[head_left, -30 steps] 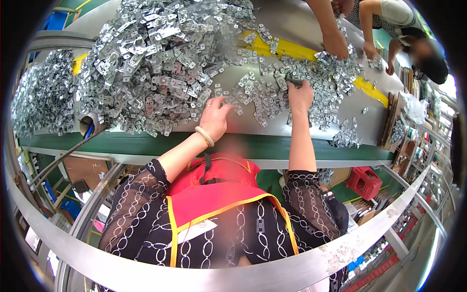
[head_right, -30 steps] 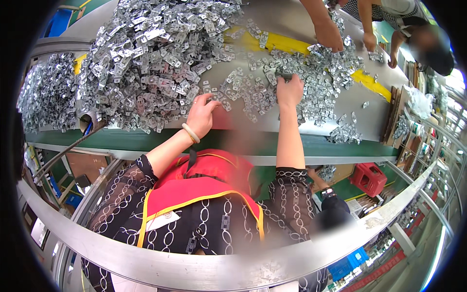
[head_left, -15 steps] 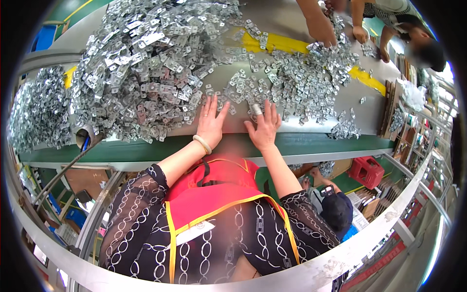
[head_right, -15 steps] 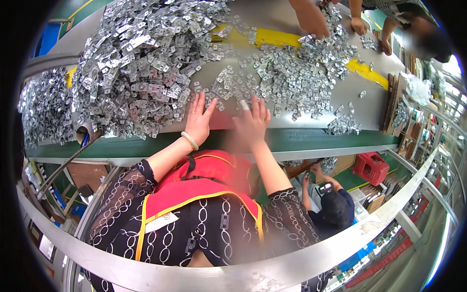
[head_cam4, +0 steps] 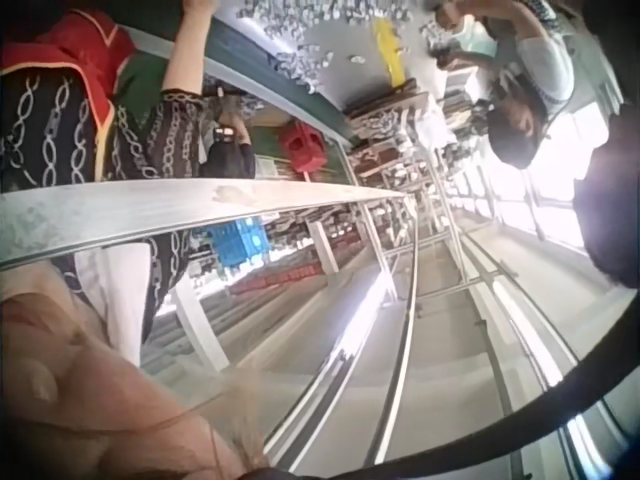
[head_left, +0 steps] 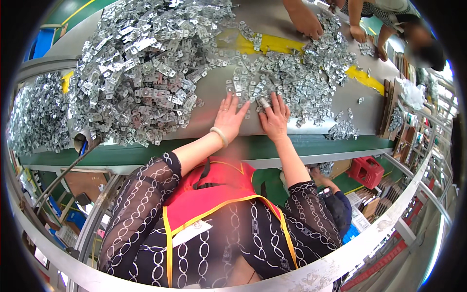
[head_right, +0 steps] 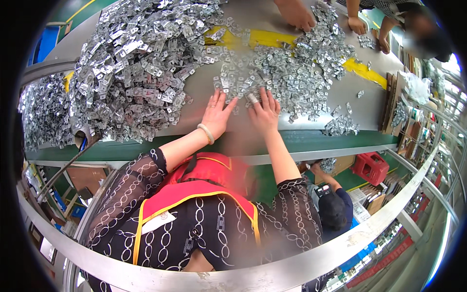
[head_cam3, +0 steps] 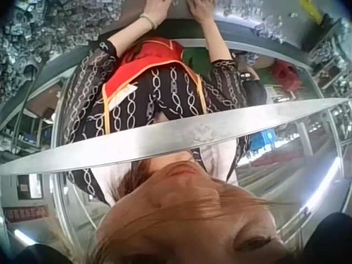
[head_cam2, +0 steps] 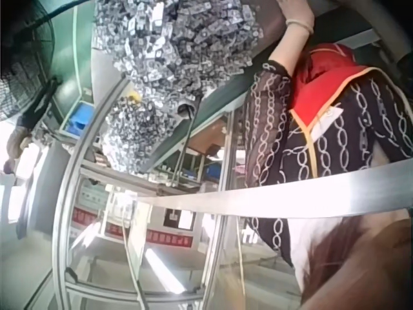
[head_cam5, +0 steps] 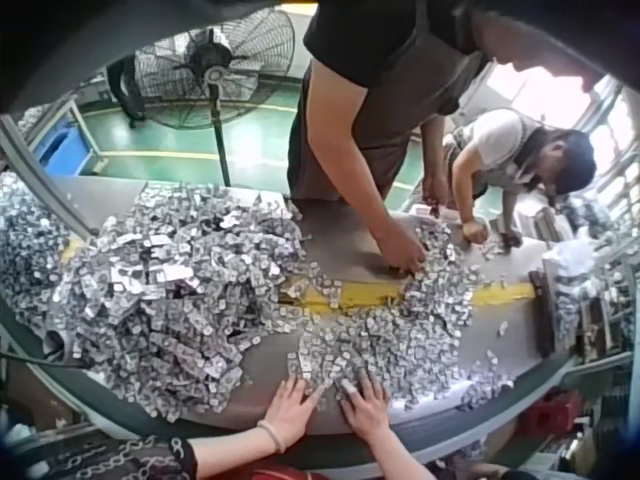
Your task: Sorting small metal electronics components on a production line from a large pile.
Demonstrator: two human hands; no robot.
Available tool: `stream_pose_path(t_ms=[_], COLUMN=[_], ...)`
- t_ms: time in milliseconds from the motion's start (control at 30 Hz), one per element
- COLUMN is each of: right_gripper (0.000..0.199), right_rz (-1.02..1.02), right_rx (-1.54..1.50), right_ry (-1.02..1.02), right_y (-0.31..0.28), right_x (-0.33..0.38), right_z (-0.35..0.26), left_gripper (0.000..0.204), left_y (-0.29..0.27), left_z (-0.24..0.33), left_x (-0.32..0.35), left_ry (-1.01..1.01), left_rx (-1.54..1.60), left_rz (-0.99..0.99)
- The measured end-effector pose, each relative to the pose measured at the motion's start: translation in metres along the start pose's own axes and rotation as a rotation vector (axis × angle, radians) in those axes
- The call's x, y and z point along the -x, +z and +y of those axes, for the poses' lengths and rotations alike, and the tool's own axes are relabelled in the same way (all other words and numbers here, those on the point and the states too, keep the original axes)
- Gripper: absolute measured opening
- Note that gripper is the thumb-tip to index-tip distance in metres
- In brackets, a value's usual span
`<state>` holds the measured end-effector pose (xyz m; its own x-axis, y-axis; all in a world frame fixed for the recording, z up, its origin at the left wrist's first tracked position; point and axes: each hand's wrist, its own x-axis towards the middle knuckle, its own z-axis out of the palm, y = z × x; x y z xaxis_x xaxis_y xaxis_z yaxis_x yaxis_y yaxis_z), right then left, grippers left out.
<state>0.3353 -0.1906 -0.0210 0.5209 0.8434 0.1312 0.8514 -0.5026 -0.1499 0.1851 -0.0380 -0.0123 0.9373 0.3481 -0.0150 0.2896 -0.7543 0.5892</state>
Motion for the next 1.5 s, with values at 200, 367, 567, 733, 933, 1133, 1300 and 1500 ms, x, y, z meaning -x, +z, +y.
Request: stream_pose_path(t_ms=[200, 367, 567, 733, 933, 1133, 1300, 1500], right_gripper=[0.024, 0.028, 0.027, 0.022, 0.020, 0.019, 0.025, 0.033], right_rz=[0.112, 0.252, -0.013, 0.097, 0.085, 0.010, -0.014, -0.046], right_rx=[-0.047, -0.186, -0.242, -0.058, -0.103, -0.230, -0.265, -0.294], right_ry=[0.101, 0.156, -0.272, -0.024, 0.115, -0.055, -0.016, -0.120], right_y=[-0.005, -0.015, -0.006, -0.009, -0.020, -0.028, -0.019, 0.000], right_x=[-0.006, -0.010, 0.009, 0.007, 0.007, 0.031, 0.007, -0.033], right_z=[0.024, 0.000, -0.067, -0.047, -0.065, -0.111, -0.122, -0.136], left_gripper=[0.068, 0.058, 0.040, 0.045, 0.034, 0.037, 0.036, 0.031], left_y=[-0.002, -0.021, -0.064, -0.100, -0.083, -0.104, -0.114, -0.115], left_z=[0.017, 0.014, -0.025, -0.045, -0.050, -0.030, -0.026, -0.016], left_x=[-0.033, -0.025, 0.061, 0.133, 0.180, 0.188, 0.209, 0.235], left_ry=[0.048, 0.054, -0.133, -0.438, -0.734, -1.174, -1.158, -1.119], left_rx=[0.125, 0.188, 0.337, 0.571, 1.109, 1.672, 1.679, 1.744], left_rz=[-0.059, 0.032, -0.012, -0.062, -0.093, -0.055, -0.037, 0.276])
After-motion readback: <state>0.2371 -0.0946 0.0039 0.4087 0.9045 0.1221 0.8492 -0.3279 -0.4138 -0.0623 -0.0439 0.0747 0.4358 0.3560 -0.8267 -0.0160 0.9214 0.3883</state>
